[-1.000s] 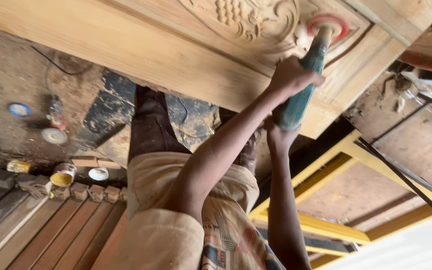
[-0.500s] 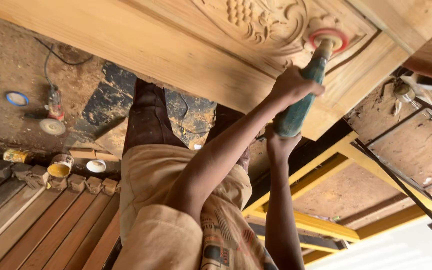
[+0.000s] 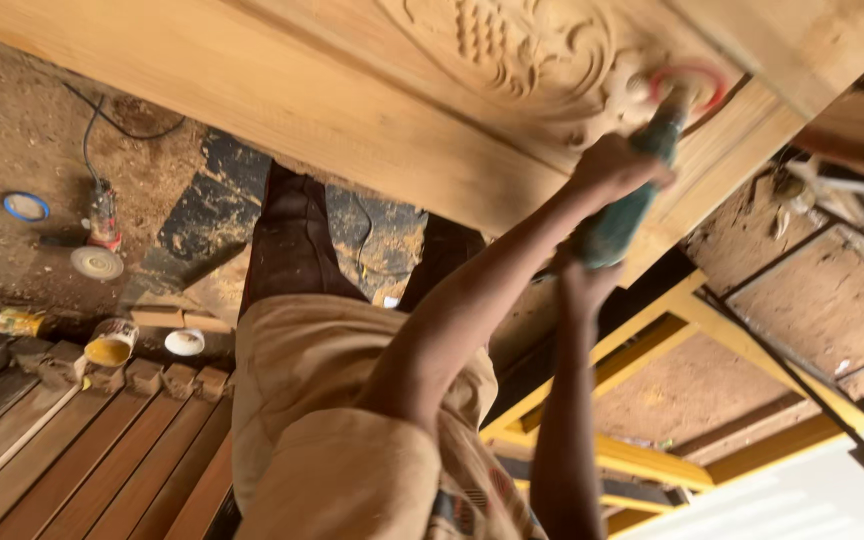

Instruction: The person sands the carved surfaces of a wooden door panel using a power drill equipped with a sanding disc attachment.

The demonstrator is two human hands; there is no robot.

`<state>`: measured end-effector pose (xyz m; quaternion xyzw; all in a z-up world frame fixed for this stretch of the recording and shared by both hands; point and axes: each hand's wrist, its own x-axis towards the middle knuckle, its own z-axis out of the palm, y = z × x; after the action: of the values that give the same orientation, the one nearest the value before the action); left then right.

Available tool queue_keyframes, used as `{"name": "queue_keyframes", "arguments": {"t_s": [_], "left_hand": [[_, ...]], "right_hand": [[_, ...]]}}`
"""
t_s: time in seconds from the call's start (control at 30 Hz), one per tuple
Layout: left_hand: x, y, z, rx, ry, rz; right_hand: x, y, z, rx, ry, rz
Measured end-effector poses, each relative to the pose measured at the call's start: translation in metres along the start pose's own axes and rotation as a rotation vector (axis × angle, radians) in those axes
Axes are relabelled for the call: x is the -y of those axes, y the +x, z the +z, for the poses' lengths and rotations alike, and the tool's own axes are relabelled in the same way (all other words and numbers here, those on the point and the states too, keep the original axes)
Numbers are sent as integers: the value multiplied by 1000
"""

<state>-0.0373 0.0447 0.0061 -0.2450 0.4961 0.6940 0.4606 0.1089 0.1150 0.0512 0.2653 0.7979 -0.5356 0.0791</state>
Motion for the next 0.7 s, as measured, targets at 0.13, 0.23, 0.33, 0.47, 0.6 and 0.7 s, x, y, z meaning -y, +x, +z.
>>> {"name": "queue_keyframes", "arguments": {"t_s": [0.13, 0.23, 0.33, 0.47, 0.6, 0.7], "left_hand": [[1, 12, 9, -58, -99, -18], [1, 3, -15, -99, -22, 14], [1, -10, -26, -54, -76, 39], [-4, -18, -2, -174, -30, 50], [-11, -20, 18, -364, -41, 32], [-12, -13, 15, -221, -123, -39]], "right_hand": [[6, 10, -18, 68, -250, 25], [7, 7, -6, 122, -320, -22], [-8, 7, 2, 132, -276, -69], [-10, 19, -23, 217, -121, -85], [12, 21, -38, 297, 90, -55], [23, 25, -35, 294, 94, 29]]}}
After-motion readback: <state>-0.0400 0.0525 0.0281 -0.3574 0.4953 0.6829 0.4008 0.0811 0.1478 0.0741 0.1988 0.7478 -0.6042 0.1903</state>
